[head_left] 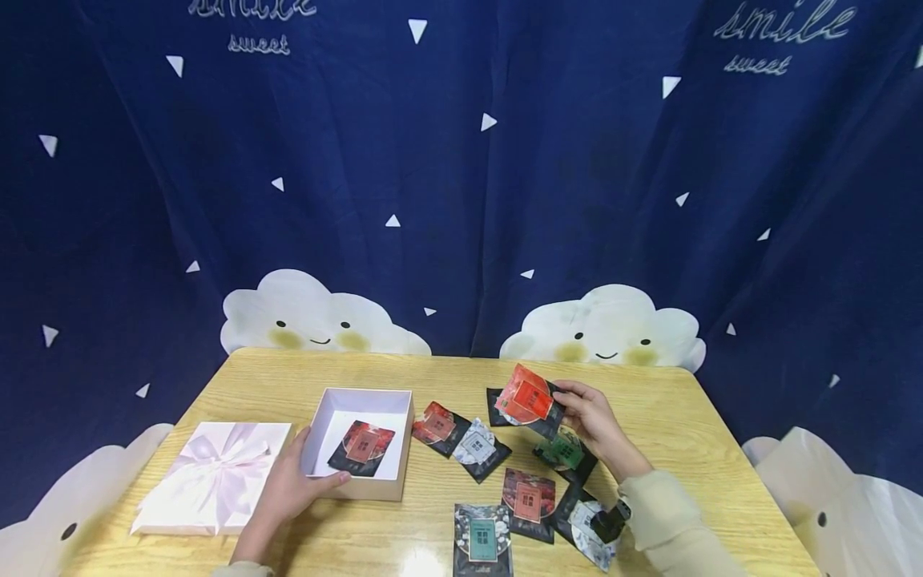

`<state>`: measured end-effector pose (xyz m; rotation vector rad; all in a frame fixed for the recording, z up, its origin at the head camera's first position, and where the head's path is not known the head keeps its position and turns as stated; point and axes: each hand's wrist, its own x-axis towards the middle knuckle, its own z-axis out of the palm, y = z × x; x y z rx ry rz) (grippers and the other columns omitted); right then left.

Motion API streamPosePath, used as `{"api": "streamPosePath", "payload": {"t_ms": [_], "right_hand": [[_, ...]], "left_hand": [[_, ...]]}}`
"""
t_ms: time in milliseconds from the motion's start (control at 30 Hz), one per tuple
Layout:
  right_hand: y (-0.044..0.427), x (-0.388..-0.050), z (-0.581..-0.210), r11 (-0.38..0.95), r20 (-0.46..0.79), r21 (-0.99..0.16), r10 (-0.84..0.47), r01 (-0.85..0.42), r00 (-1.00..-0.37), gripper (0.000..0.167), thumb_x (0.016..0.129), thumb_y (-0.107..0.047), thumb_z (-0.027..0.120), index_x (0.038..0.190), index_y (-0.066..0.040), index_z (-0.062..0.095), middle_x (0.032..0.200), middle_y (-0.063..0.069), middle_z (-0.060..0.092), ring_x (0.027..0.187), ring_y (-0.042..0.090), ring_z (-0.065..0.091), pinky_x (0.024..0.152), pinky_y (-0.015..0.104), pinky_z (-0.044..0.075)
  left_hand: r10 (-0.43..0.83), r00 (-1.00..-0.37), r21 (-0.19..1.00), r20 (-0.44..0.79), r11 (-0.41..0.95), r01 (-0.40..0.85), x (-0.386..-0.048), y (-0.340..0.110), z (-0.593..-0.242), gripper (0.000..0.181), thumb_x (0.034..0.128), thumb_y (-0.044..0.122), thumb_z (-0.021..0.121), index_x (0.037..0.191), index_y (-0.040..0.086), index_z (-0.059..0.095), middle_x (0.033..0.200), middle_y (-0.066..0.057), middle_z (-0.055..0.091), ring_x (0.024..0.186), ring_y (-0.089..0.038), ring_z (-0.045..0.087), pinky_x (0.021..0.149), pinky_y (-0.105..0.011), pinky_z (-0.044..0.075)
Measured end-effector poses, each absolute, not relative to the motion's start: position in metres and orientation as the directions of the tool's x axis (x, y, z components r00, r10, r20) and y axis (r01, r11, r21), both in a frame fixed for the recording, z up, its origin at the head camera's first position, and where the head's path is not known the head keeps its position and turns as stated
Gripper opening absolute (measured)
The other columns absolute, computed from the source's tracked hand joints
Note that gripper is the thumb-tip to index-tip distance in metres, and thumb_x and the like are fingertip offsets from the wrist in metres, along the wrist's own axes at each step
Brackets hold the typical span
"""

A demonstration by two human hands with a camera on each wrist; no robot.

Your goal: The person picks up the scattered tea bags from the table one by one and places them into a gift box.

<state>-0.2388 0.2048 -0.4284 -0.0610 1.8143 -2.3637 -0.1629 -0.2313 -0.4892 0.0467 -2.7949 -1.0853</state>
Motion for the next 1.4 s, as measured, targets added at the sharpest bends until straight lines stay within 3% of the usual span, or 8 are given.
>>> {"api": "streamPosePath", "payload": {"t_ms": [467,1133,1400], "right_hand": [[0.166,-0.241,-0.431,-0.318,-0.072,-0.939,-0.200,0.134,-0.977,0.018,0.090,0.002,0.050,0.088,-0.011,0.062,0.077,0.002,0.059,0.056,0.009,0.056,0.050,0.019,0.048],[0.108,-0.247,-0.443,-0.293,-0.103,-0.945,-0.154,0.145,-0.983,0.013,0.086,0.005,0.052,0.098,0.004,0.057,0.076,0.002,0.058,0.056,0.007,0.052,0.048,0.018,0.045],[0.085,-0.249,-0.446,-0.329,-0.100,-0.933,-0.154,0.147,-0.983,0.012,0.085,0.005,0.054,0.094,0.000,0.059,0.071,0.001,0.057,0.050,0.005,0.049,0.043,0.015,0.041]], "left_hand": [[-0.085,-0.989,0.681,0.121,0.732,0.021,-0.162,-0.232,-0.491,0.111,0.0601,0.042,0.082,0.134,-0.016,0.024,0.130,-0.038,0.035,0.116,-0.049,0.039,0.096,-0.058,0.033],[-0.082,-0.988,0.678,0.127,0.735,0.026,-0.162,-0.232,-0.491,0.109,0.0611,0.041,0.082,0.134,-0.016,0.025,0.129,-0.038,0.036,0.116,-0.049,0.039,0.095,-0.057,0.033],[-0.082,-0.987,0.678,0.141,0.734,0.036,-0.162,-0.232,-0.491,0.108,0.0613,0.041,0.082,0.134,-0.016,0.025,0.130,-0.038,0.035,0.115,-0.050,0.039,0.095,-0.058,0.033]]}}
